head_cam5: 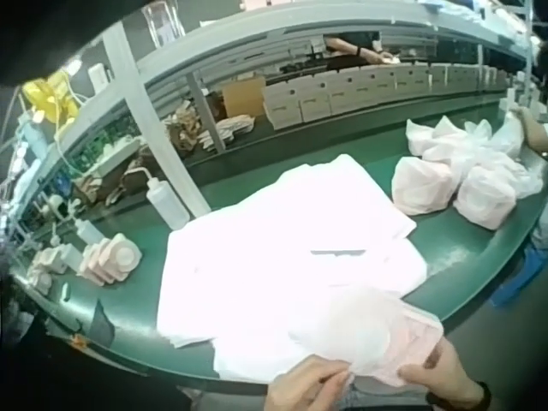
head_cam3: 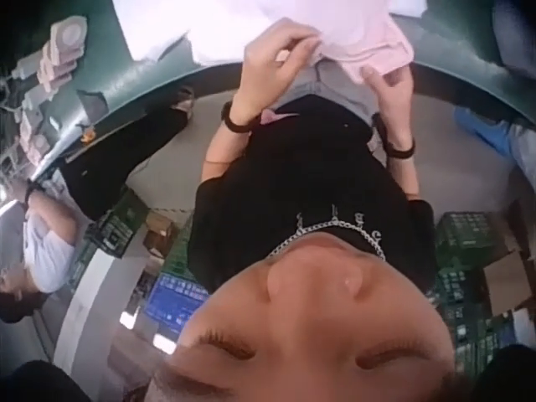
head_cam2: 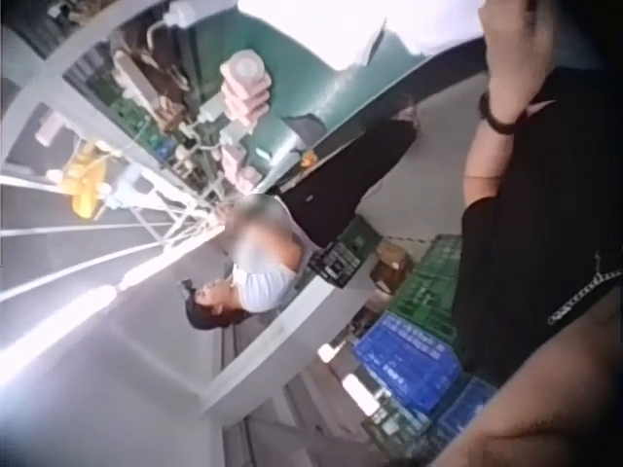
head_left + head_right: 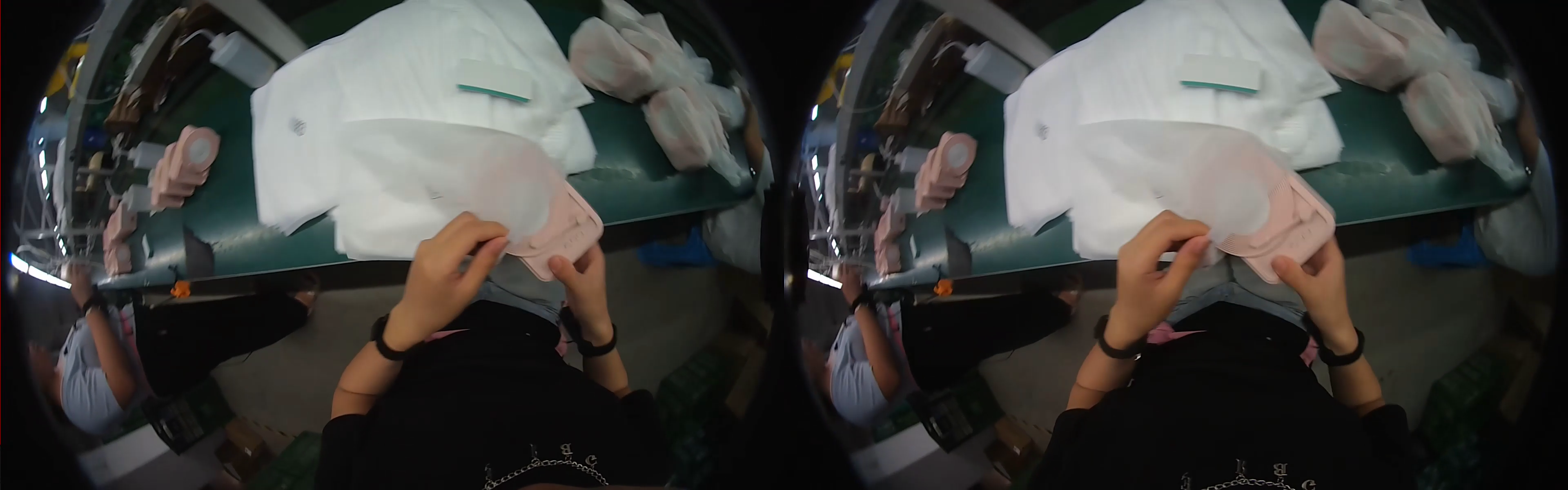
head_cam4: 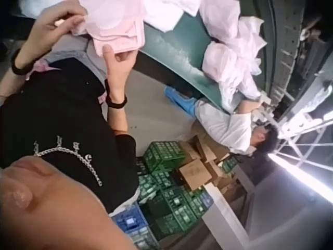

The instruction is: The person wipes a pink record player, slides it into a white plastic bag, and sets it aside before repeating the process with another unit.

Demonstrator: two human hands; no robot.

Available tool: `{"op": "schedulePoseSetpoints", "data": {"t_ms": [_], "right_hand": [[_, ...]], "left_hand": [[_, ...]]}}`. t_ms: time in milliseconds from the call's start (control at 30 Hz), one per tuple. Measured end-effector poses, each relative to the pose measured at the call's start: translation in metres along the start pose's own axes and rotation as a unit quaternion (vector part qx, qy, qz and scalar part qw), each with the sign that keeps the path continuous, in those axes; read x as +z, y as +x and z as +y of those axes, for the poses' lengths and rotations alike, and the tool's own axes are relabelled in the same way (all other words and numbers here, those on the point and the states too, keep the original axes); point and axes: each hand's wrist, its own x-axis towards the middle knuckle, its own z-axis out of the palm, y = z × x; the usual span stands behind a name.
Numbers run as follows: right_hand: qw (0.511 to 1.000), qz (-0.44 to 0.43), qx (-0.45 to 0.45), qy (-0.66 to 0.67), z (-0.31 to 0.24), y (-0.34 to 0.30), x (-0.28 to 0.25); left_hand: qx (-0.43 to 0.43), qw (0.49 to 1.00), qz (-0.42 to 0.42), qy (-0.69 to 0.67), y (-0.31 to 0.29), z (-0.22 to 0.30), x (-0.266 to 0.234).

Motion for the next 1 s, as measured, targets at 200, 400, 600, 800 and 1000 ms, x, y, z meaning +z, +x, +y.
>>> {"op": "schedulePoseSetpoints", "data": {"t_ms": [200,400,600,800,1000], "right_hand": [[0.989,-0.054,-0.113,-0.076,-0.002,-0.006,-0.014],[0.994,0.040,-0.096,-0.036,0.013,0.004,-0.013],[0.940,-0.246,-0.087,-0.220,-0.011,0.009,0.048],[0.674,-0.303,-0.484,-0.469,-0.063,0.008,0.064],[0.773,-0.131,-0.511,-0.352,-0.042,-0.004,0.094]], "left_hand": [[0.191,0.978,-0.067,0.060,-0.002,0.016,0.020],[0.195,0.958,-0.207,0.045,-0.011,0.025,0.023],[0.048,0.991,0.017,-0.122,0.001,0.036,-0.015],[0.041,0.989,0.045,-0.131,0.003,0.092,-0.066],[0.087,0.979,-0.123,-0.138,0.009,0.109,-0.044]]}}
